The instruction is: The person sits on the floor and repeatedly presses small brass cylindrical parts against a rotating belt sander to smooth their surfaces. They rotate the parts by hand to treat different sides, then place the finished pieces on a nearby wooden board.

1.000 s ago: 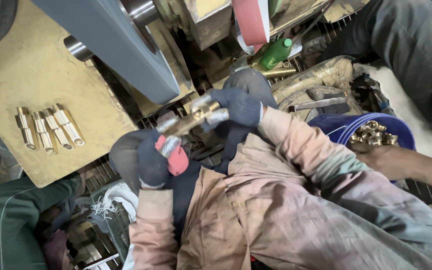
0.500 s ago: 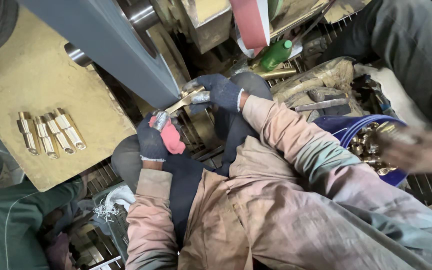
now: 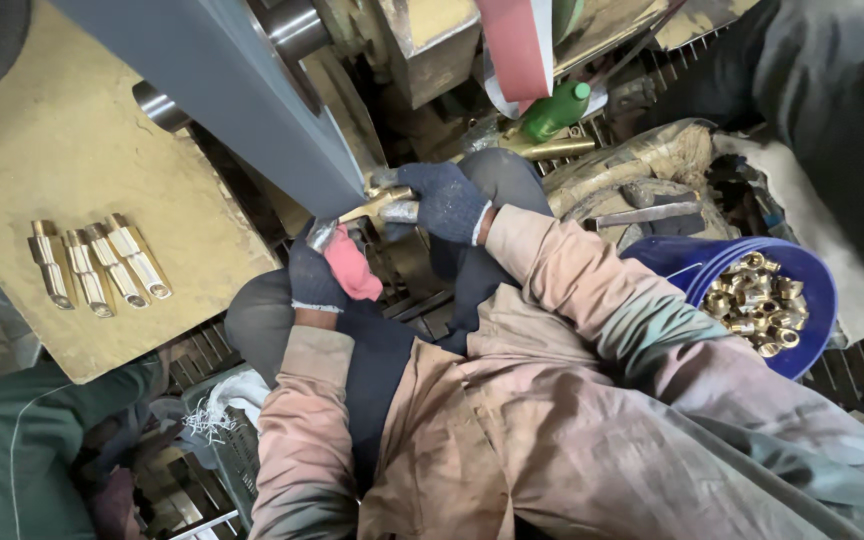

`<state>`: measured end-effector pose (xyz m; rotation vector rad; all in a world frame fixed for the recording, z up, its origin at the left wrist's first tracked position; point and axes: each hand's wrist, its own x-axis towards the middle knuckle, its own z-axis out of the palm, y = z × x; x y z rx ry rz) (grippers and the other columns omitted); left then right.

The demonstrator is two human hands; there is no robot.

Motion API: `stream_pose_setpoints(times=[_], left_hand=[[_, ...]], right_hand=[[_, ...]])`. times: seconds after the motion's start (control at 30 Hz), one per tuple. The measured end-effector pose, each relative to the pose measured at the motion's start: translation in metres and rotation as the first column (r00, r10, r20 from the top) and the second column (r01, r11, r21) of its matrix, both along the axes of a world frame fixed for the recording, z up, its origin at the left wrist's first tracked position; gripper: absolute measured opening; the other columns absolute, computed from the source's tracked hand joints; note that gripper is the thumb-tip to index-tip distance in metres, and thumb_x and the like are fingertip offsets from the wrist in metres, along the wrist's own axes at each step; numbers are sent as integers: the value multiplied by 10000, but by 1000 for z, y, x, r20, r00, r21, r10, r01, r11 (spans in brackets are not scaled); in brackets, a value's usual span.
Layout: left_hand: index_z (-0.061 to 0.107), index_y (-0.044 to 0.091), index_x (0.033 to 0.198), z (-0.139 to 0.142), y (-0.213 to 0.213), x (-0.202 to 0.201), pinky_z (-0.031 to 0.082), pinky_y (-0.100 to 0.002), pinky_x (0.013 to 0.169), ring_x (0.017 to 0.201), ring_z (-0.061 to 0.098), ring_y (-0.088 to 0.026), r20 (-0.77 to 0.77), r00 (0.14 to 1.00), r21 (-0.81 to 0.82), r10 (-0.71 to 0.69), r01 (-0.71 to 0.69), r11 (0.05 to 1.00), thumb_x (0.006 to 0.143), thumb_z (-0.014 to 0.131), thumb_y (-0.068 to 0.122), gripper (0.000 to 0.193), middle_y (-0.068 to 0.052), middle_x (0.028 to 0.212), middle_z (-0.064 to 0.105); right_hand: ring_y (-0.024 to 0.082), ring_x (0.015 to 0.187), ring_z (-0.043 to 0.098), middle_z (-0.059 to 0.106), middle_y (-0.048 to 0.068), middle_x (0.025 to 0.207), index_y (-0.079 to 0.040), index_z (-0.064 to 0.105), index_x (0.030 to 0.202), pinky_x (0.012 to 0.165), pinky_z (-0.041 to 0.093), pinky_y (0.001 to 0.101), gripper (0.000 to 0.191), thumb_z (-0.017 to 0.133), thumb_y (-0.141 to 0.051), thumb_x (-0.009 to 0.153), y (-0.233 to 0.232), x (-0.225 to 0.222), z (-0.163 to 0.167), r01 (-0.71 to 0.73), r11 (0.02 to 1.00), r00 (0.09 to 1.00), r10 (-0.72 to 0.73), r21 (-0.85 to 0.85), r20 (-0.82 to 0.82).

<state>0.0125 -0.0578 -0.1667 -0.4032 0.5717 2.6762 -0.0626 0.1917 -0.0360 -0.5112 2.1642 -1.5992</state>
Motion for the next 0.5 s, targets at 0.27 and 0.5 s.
stream_pose_setpoints(times=[0.27, 0.5], left_hand=[[592, 6, 1124, -5, 15, -6, 472, -409, 798, 923, 580, -313, -59, 998, -183, -32, 20, 983, 997, 545, 234, 265, -148, 990, 605], [594, -11, 1190, -10, 24, -12, 467, -428, 853, 994, 578, -355, -163, 983, -468, -78, -7, 884, 944, 590, 223, 339, -186, 1067, 615]], right_hand=[[284, 924, 762, 760, 180, 1040, -22, 696, 1268, 786, 590, 370, 511, 840, -305, 869, -12, 12, -5, 114, 982, 969, -77, 151, -236], [367, 892, 715, 743, 171, 983, -25, 716, 1174, 761, 565, 462, 466, 821, -354, 861, -27, 18, -12, 211, 950, 867, -72, 232, -493]])
